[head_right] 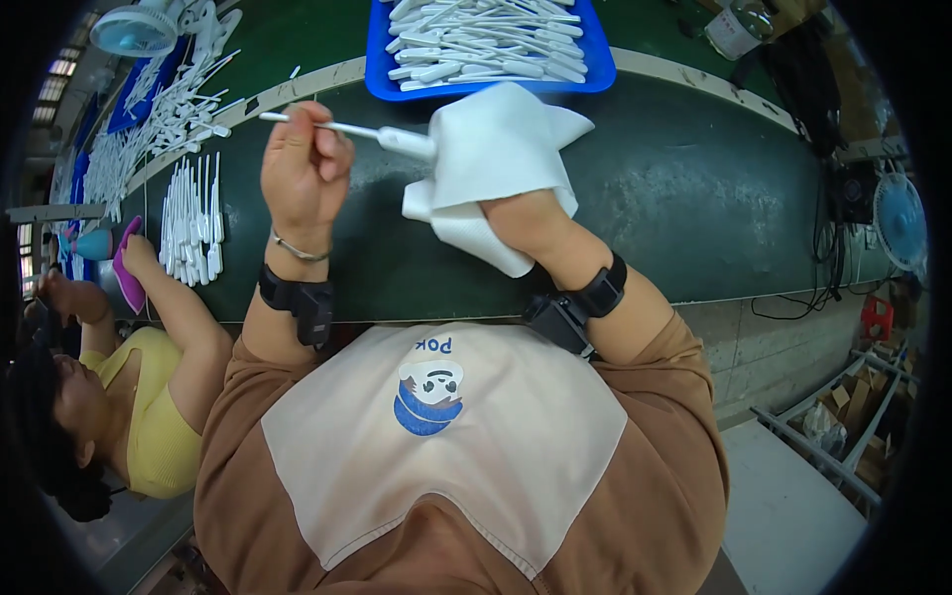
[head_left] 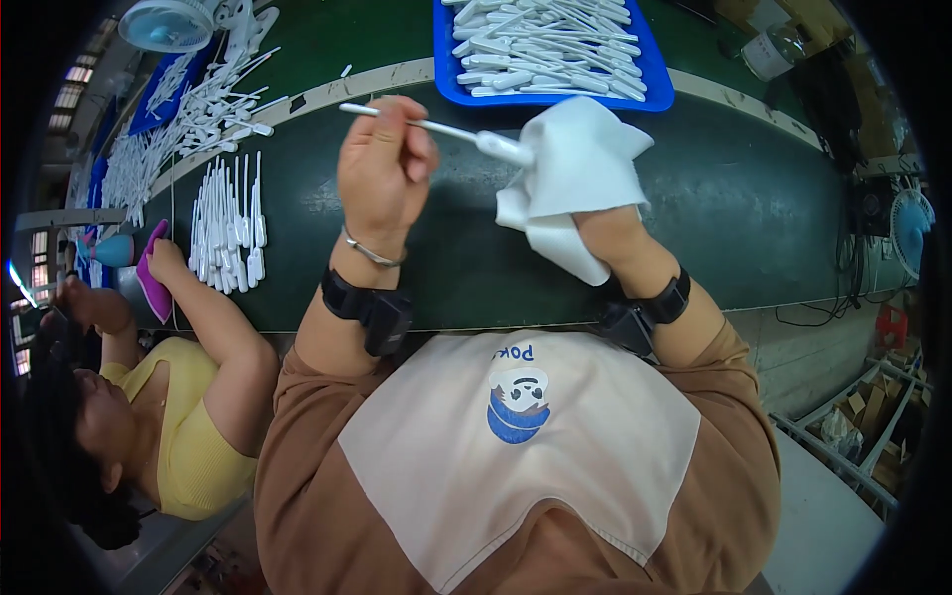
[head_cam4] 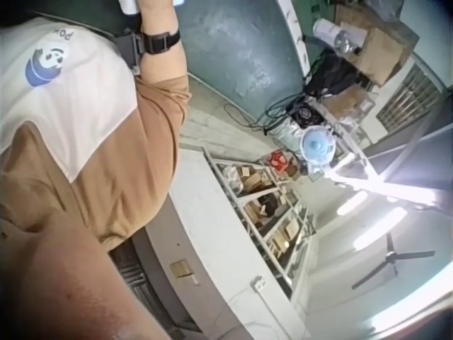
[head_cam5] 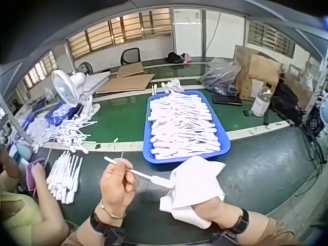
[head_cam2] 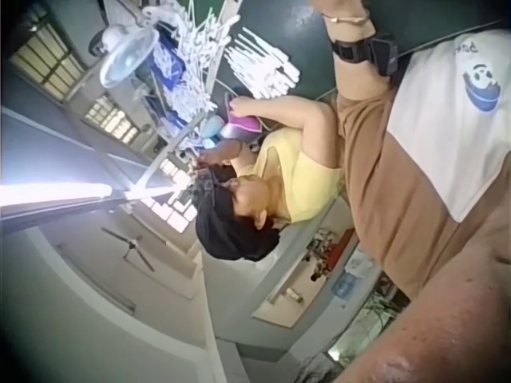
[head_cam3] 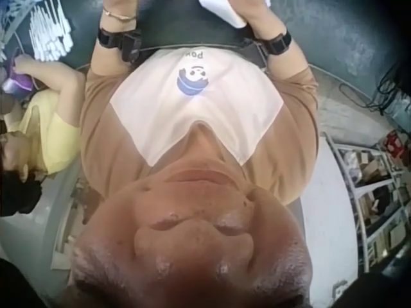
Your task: The person picks up a plastic stick from a tray, wipes it with a cloth, and places it on the table, repeating this process for several sticks.
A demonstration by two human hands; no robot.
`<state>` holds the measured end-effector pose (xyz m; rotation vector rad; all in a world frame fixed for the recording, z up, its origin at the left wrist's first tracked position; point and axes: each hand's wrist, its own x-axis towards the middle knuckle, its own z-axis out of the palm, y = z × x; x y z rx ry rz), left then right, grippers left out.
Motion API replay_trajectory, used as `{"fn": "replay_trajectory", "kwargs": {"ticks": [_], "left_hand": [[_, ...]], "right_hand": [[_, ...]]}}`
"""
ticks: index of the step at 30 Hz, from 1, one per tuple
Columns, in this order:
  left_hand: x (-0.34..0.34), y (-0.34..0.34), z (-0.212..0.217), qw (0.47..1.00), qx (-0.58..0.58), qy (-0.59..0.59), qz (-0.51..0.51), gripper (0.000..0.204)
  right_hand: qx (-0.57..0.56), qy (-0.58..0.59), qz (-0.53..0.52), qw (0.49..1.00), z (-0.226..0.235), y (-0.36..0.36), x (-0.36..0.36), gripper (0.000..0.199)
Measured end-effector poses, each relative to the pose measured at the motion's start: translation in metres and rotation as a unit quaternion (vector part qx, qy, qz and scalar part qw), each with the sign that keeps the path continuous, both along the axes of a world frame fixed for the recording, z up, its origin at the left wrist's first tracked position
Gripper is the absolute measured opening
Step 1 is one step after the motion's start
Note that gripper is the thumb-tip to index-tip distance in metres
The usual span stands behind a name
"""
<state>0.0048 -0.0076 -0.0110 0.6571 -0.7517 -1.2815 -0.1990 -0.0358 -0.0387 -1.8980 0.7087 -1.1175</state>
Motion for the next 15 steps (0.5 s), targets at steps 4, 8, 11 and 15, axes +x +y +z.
{"fn": "replay_trajectory", "kwargs": {"ticks": [4,8,11,15], "left_hand": [[0.009,-0.002,0.005,0.999,-0.029,0.039,0.008,0.021],[-0.017,0.009,0.003,0.999,0.035,-0.028,0.029,0.020],[-0.039,0.020,0.004,0.978,0.074,-0.195,0.015,0.019],[-0.036,0.021,0.001,0.989,0.040,-0.142,0.010,0.018]], "right_hand": [[-0.024,0.035,-0.020,0.999,-0.006,-0.009,-0.012,0.037],[-0.015,0.052,-0.008,0.998,0.002,0.001,0.006,0.038],[0.391,-0.150,0.093,0.903,-0.001,0.013,0.028,0.038],[0.065,0.010,0.050,0.997,0.007,0.011,0.017,0.037]]}}
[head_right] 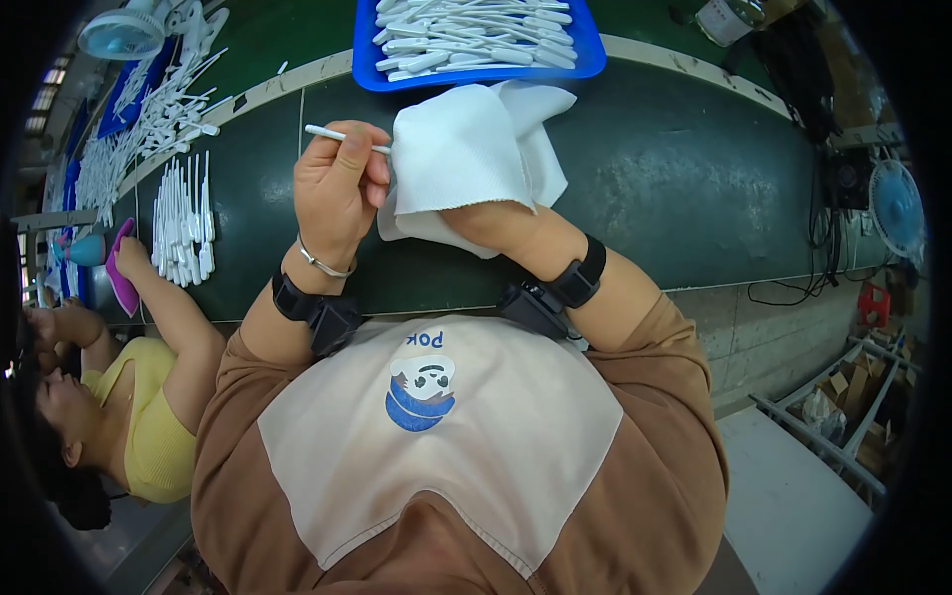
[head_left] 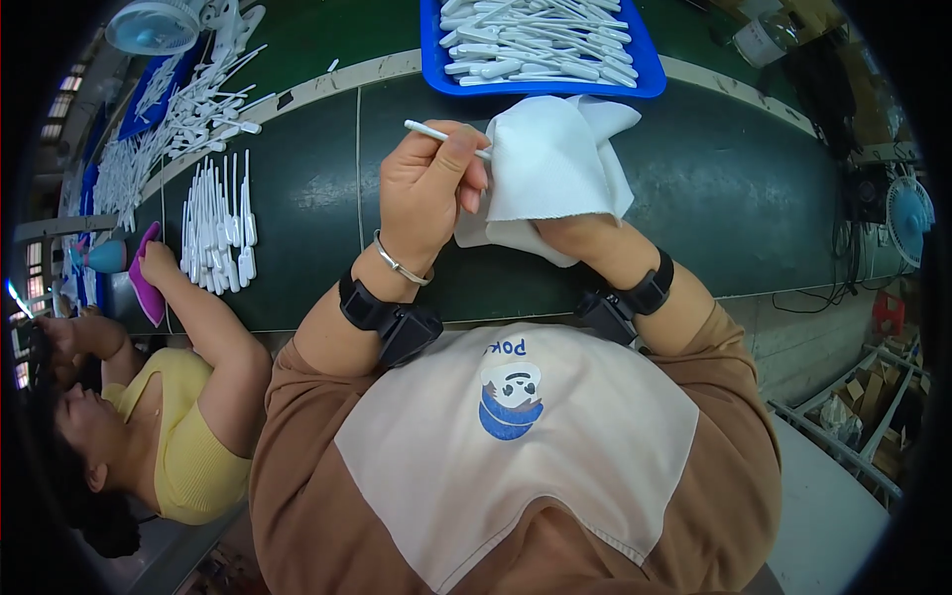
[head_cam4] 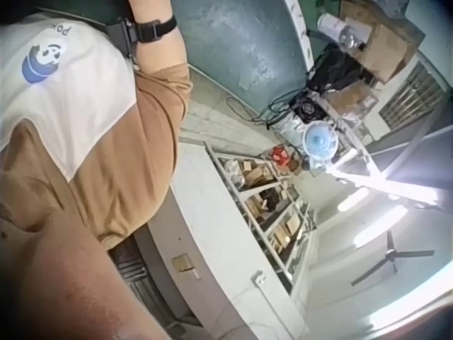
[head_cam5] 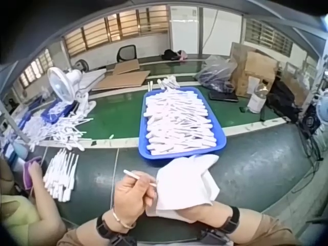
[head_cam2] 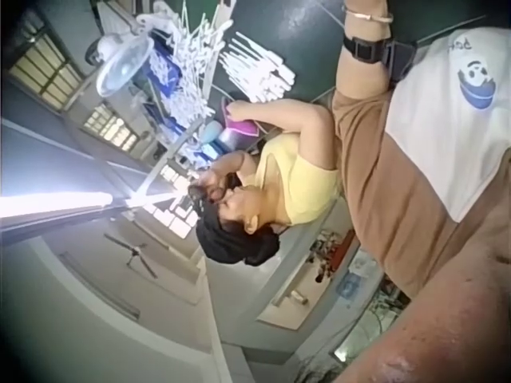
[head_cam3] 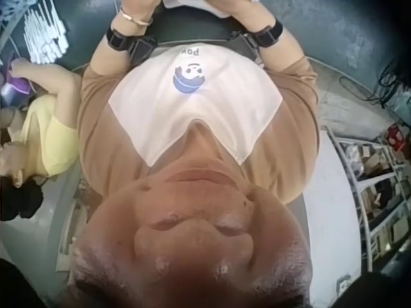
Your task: The person picks up a plastic stick from a tray, wipes it with a cloth, and places it on the table, repeating this process for several sticks.
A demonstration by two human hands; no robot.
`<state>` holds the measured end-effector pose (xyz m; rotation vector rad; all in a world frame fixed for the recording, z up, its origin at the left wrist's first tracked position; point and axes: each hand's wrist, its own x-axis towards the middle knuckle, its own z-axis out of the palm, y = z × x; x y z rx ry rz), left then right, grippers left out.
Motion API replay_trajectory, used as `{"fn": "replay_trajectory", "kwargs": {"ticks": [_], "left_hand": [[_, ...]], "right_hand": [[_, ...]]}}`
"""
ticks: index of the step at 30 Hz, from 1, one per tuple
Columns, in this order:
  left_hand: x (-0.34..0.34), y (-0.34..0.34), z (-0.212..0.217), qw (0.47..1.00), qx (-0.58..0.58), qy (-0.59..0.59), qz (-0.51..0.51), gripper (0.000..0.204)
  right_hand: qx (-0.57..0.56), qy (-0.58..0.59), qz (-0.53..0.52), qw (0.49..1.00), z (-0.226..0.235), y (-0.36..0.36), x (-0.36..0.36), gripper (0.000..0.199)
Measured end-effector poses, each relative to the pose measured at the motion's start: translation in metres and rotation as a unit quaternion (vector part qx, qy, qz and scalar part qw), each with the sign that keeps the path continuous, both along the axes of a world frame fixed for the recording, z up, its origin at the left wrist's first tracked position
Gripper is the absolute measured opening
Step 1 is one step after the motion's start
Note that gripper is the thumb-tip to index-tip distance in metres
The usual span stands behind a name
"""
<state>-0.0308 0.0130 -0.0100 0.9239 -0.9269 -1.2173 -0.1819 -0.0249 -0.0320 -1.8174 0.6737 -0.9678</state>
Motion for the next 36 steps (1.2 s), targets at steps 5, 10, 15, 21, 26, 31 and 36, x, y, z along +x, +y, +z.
{"fn": "replay_trajectory", "kwargs": {"ticks": [5,10,15,21,26,31,36], "left_hand": [[0.016,-0.006,0.004,0.996,-0.008,0.084,0.033,0.020],[0.032,-0.016,0.004,0.987,-0.069,0.146,0.014,0.022],[0.034,-0.015,0.004,0.987,-0.107,0.121,-0.017,0.022],[0.013,-0.006,-0.001,0.998,-0.047,0.048,-0.011,0.021],[-0.001,0.003,-0.005,0.995,-0.082,0.034,-0.040,0.020],[0.004,0.003,-0.003,0.982,-0.165,-0.084,-0.048,0.017],[0.016,0.001,0.009,0.970,-0.158,-0.151,-0.104,0.011]], "right_hand": [[-0.385,0.131,-0.052,0.912,-0.001,-0.013,-0.018,0.035],[-0.171,0.030,-0.039,0.984,-0.018,-0.019,-0.031,0.034],[0.081,0.029,-0.030,0.996,-0.010,-0.014,-0.031,0.036],[-0.153,0.055,-0.029,0.986,-0.006,-0.006,-0.018,0.037],[-0.004,-0.051,-0.081,0.995,-0.011,-0.005,-0.021,0.034],[0.268,-0.113,-0.028,0.956,0.001,-0.011,-0.025,0.032],[0.315,-0.077,0.056,0.944,0.022,-0.009,-0.023,0.033]]}}
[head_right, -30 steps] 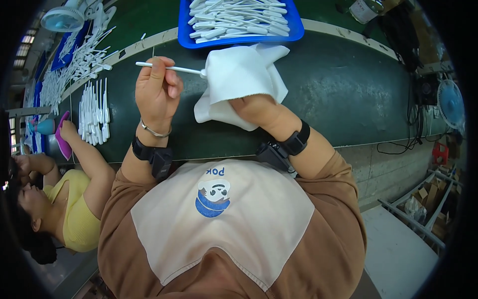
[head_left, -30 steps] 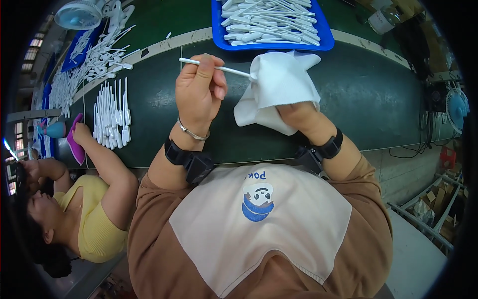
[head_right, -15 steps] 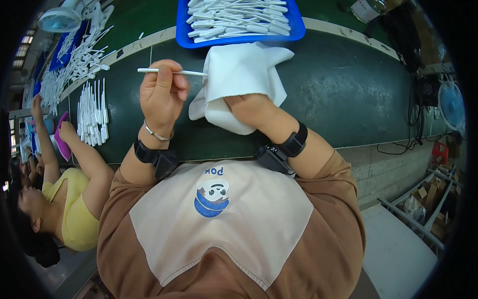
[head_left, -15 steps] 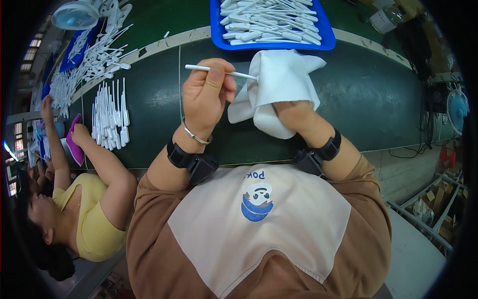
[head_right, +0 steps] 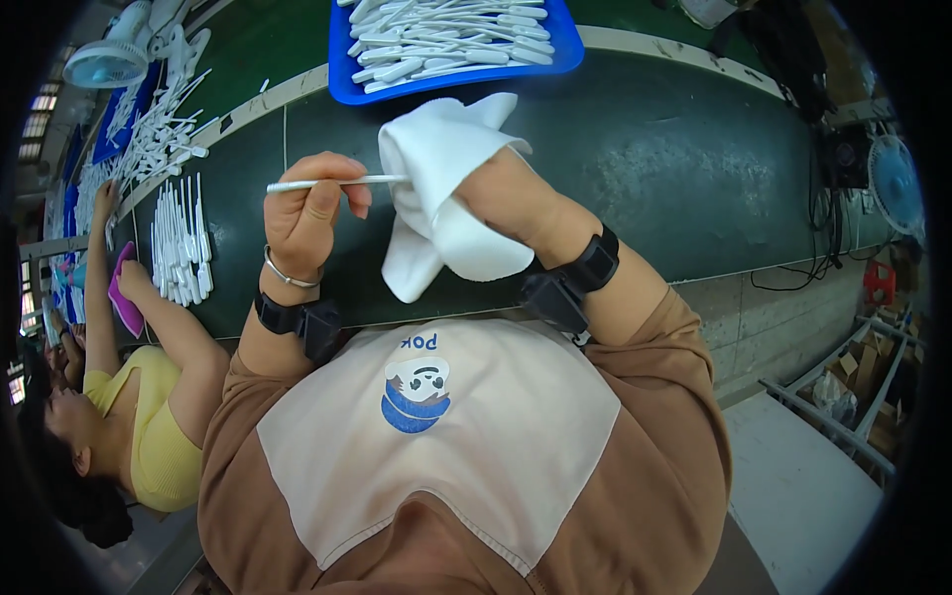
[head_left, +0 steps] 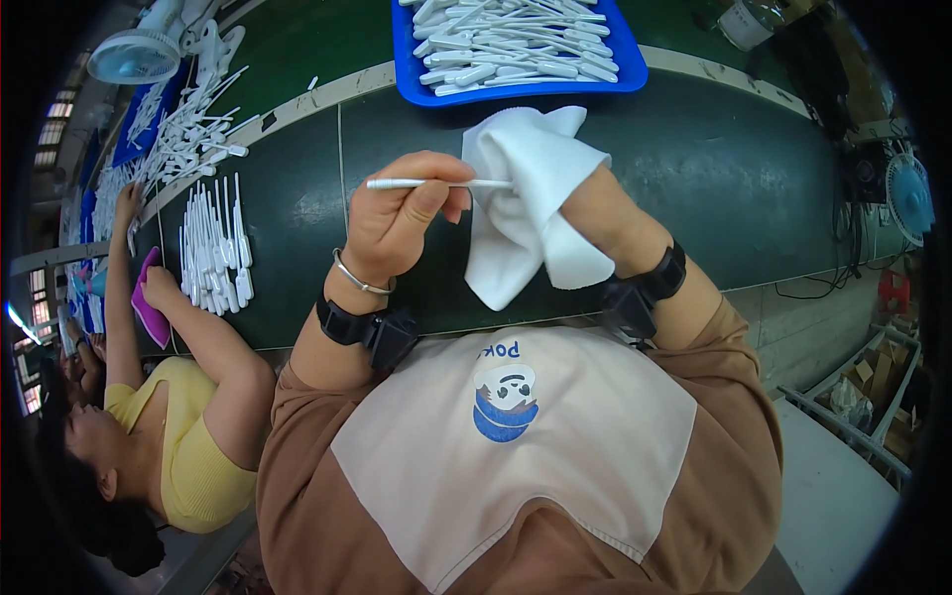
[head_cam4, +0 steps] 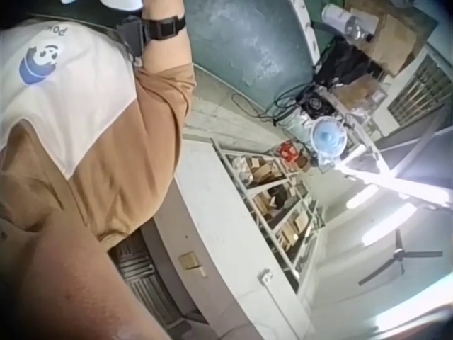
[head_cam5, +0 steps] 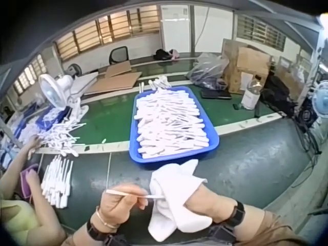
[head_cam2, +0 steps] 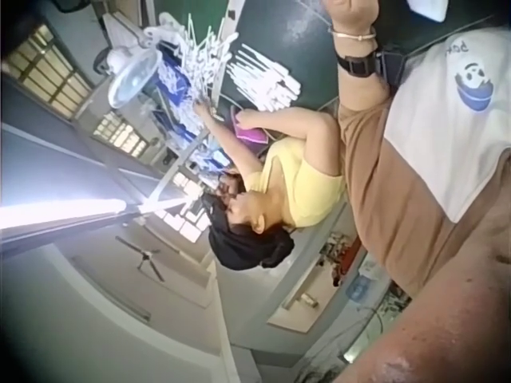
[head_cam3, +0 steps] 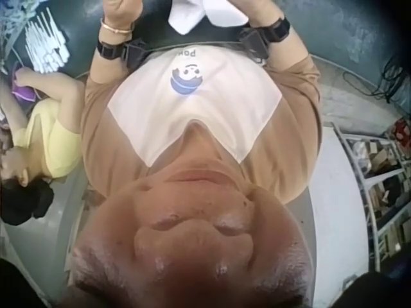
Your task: The person picks up a plastic stick from a tray, wipes it with a cloth, and places it on the table, repeating this process for several sticks.
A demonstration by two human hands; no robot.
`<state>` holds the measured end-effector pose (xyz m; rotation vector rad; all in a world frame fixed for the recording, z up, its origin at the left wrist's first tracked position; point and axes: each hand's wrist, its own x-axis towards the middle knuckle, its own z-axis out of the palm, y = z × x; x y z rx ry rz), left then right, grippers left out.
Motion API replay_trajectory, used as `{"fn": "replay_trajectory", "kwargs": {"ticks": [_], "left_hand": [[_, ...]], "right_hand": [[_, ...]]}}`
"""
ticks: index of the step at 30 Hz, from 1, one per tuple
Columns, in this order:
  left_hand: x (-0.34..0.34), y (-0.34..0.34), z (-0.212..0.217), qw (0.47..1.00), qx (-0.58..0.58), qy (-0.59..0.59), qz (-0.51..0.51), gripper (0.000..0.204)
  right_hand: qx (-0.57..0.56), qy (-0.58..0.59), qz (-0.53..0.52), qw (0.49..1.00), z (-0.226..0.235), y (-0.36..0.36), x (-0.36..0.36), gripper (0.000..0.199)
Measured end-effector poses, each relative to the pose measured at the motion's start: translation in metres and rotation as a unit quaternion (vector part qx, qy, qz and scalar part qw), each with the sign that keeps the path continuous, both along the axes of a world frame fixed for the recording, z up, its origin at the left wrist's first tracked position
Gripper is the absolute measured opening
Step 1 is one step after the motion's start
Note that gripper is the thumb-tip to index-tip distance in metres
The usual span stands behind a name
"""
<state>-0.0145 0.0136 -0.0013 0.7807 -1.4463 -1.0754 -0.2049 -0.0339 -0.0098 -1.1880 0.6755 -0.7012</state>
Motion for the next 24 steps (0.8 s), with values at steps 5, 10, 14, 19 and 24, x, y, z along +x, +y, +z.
{"fn": "replay_trajectory", "kwargs": {"ticks": [5,10,14,19,24], "left_hand": [[0.015,-0.018,-0.005,0.989,0.081,0.111,0.061,0.006],[0.028,-0.024,-0.017,0.981,0.158,0.113,-0.026,0.006],[0.023,-0.039,-0.029,0.959,0.209,0.187,-0.047,0.004],[0.016,-0.085,-0.013,0.951,0.161,0.262,0.037,0.004],[-0.020,-0.131,0.002,0.975,0.192,-0.040,0.107,0.012]], "right_hand": [[-0.350,0.033,-0.075,0.933,-0.026,-0.007,-0.005,0.035],[-0.070,-0.007,-0.063,0.996,-0.008,-0.006,-0.009,0.027],[0.128,-0.160,-0.044,0.978,-0.022,-0.015,-0.013,0.033],[0.209,-0.197,-0.069,0.955,-0.022,-0.018,-0.006,0.034],[0.275,-0.252,-0.063,0.926,-0.040,-0.018,0.000,0.031]]}}
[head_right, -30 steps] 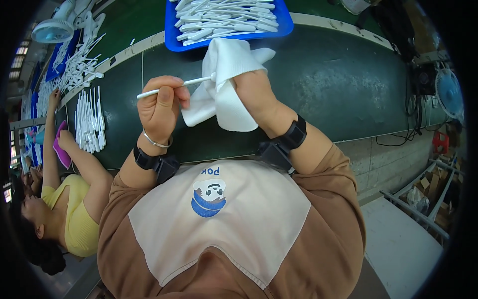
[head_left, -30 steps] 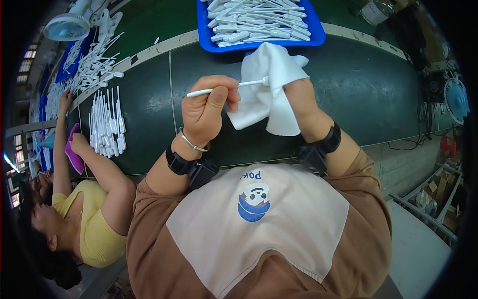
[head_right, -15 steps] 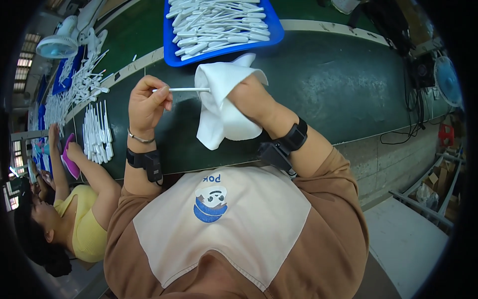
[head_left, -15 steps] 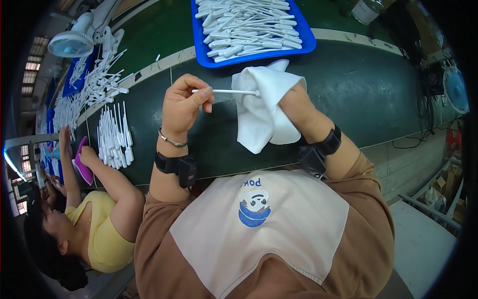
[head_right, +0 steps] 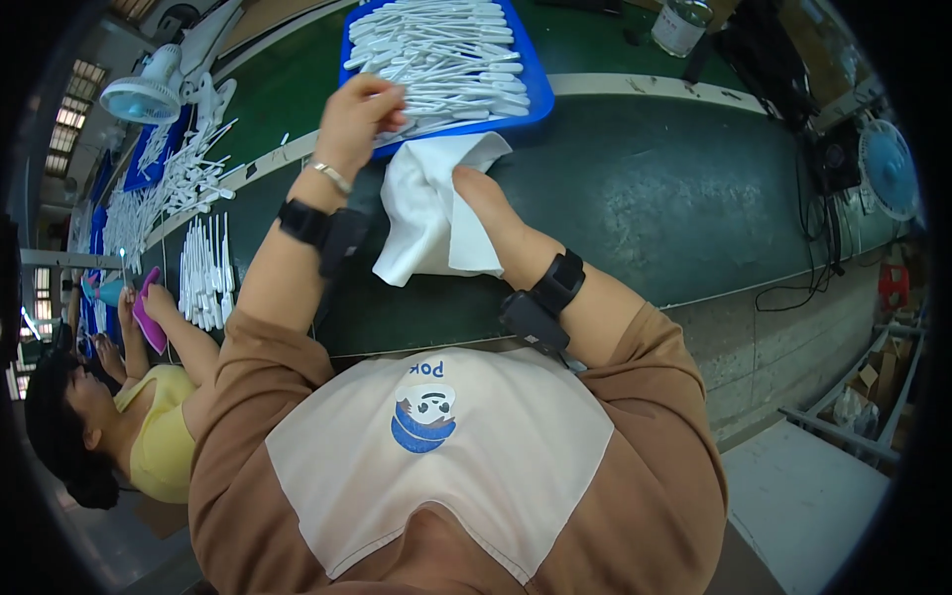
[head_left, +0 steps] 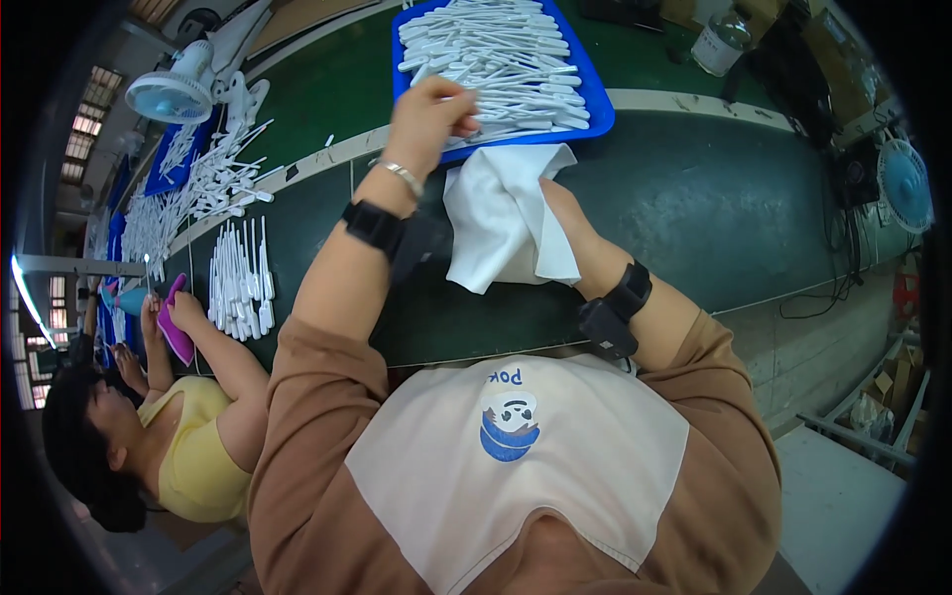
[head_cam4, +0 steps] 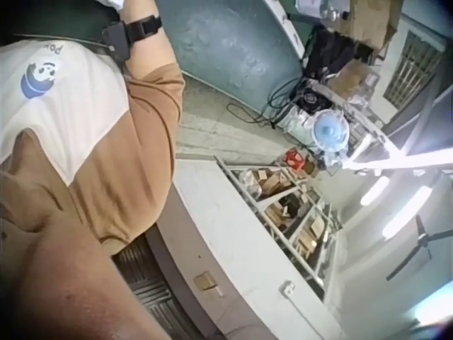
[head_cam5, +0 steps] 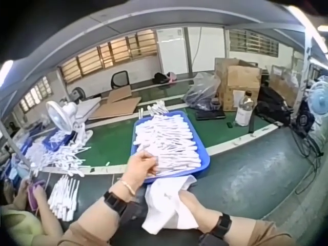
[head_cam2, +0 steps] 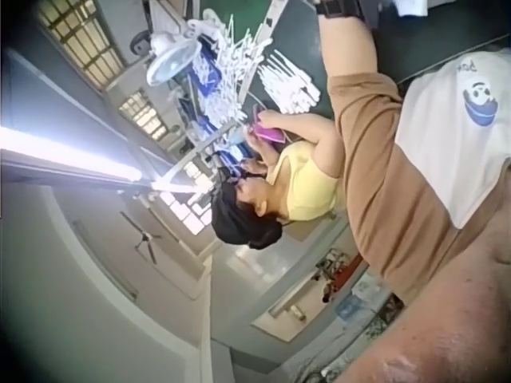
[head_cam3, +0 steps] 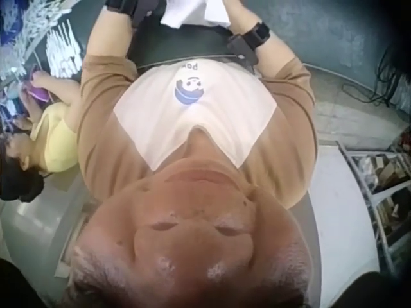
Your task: The person picks up a plastic stick from a tray, wipes it with a cloth, and places it on the table, repeating this process for several sticks.
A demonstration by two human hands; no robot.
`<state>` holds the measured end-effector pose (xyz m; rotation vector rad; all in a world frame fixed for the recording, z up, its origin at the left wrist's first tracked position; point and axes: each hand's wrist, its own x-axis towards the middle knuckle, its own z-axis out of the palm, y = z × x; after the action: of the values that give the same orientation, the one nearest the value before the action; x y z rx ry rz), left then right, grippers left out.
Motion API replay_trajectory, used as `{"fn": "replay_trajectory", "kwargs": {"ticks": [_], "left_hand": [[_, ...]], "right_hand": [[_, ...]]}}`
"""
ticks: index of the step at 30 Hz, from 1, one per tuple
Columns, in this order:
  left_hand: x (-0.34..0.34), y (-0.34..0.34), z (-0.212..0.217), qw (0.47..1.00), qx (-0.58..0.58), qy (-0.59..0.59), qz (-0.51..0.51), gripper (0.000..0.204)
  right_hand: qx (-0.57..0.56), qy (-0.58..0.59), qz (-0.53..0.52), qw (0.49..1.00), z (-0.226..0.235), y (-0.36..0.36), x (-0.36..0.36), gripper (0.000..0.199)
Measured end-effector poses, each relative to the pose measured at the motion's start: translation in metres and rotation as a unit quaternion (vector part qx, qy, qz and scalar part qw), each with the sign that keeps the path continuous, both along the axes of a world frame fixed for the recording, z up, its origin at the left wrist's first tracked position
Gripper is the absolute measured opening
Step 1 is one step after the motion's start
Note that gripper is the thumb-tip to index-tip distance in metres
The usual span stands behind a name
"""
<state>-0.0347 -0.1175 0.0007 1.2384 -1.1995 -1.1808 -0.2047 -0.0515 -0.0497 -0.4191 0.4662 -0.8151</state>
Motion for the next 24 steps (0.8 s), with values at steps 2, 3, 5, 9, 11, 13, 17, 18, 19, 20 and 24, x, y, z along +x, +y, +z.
{"fn": "replay_trajectory", "kwargs": {"ticks": [2,3,5,9,11,13,17,18,19,20,24], "left_hand": [[-0.011,-0.009,-0.004,0.998,0.022,-0.043,-0.027,0.014],[-0.018,-0.016,-0.007,0.998,0.027,-0.045,-0.044,0.015],[-0.026,-0.019,-0.008,0.996,0.029,-0.056,-0.069,0.025],[-0.011,0.003,0.022,0.988,0.012,-0.144,-0.056,0.041],[0.011,0.010,0.029,0.979,0.003,-0.200,-0.029,0.037],[0.033,0.011,0.029,0.973,0.001,-0.229,-0.018,0.035],[0.126,0.008,0.014,0.967,0.015,-0.220,0.129,0.024],[0.156,0.008,0.001,0.929,-0.017,-0.322,0.183,0.024],[0.187,0.009,-0.012,0.876,-0.048,-0.418,0.235,0.024],[0.207,0.014,-0.016,0.840,-0.018,-0.479,0.254,0.024],[0.252,0.029,-0.018,0.723,0.159,-0.583,0.334,0.024]], "right_hand": [[-0.055,0.046,-0.003,0.997,-0.016,-0.003,-0.002,0.030],[-0.108,0.091,-0.015,0.990,-0.020,-0.005,-0.004,0.029],[-0.043,0.034,-0.037,0.998,-0.024,-0.001,-0.009,0.029],[-0.065,0.073,-0.014,0.995,0.020,0.014,-0.009,0.032],[-0.071,0.128,-0.014,0.989,0.028,0.016,-0.005,0.034],[-0.040,0.118,-0.026,0.992,0.033,0.019,-0.002,0.035],[-0.028,0.119,-0.024,0.992,0.028,0.019,0.004,0.037],[-0.029,0.124,-0.022,0.992,0.027,0.019,0.004,0.038],[-0.031,0.123,-0.016,0.992,0.024,0.016,0.004,0.038],[-0.037,0.134,-0.021,0.990,0.018,0.014,0.002,0.038],[-0.051,0.171,-0.033,0.983,0.010,0.013,0.004,0.039]]}}
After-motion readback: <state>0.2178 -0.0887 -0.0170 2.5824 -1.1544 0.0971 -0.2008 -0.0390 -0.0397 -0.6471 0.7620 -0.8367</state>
